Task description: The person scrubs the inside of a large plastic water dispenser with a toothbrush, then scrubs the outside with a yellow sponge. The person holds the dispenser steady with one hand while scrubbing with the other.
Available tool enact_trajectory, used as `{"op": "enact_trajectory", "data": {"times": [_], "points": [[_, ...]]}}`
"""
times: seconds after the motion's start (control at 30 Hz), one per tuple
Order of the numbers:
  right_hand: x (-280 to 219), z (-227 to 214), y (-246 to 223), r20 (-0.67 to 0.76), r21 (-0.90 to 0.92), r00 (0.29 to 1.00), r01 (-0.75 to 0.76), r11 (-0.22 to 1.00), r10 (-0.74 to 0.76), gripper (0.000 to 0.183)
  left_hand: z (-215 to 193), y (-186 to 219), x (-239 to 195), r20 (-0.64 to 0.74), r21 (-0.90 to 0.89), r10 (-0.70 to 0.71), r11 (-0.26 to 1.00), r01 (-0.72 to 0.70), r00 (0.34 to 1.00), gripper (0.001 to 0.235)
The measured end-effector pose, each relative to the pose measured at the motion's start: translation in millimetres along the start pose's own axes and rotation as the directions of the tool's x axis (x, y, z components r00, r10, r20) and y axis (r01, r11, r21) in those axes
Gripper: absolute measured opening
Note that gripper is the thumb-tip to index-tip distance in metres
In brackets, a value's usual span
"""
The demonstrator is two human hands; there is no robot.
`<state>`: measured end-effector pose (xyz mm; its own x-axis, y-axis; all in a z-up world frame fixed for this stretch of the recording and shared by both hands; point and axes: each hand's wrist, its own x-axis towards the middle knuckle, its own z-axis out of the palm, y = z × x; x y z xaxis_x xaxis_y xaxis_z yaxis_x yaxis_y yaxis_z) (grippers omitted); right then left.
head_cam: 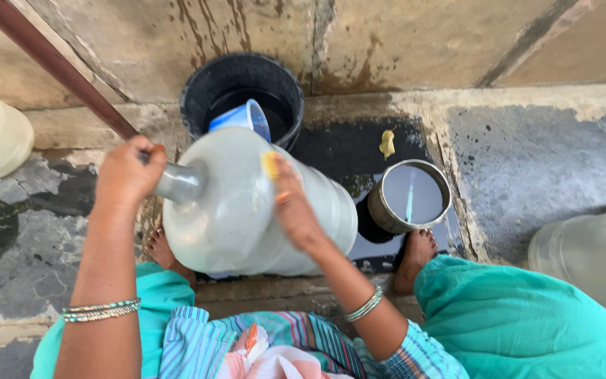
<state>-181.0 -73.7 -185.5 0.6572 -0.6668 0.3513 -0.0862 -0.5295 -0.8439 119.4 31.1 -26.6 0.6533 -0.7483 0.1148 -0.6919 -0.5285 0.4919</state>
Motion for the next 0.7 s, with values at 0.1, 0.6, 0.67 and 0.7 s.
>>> {"op": "enact_trajectory", "data": {"times": [0.1,0.6,0.67,0.7], "points": [[-4,10,-5,-0.026,-0.171,0.997,-0.072,0.983,0.068,0.081,-3,-6,-1,-0.042,-0.025,0.019,0.999,-0.020,0.999,0.027],[2,-10,11,0.027,-0.106,0.999,-0.015,0.994,0.018,0.081,-6,-10,-3,-0.045,0.021,-0.017,1.000,0.018,0.999,0.027],[-4,9,-16,0.076,-0.169,0.995,0.071,0.983,-0.059,0.076,-8,-7,-5,-0.026,-0.012,-0.095,0.995,0.094,0.995,0.027],[-9,12,-17,0.050,-0.195,0.998,0.044,0.980,-0.035,0.075,-10,-6,-7,-0.016,-0.029,-0.135,0.991,0.134,0.991,0.027]]}}
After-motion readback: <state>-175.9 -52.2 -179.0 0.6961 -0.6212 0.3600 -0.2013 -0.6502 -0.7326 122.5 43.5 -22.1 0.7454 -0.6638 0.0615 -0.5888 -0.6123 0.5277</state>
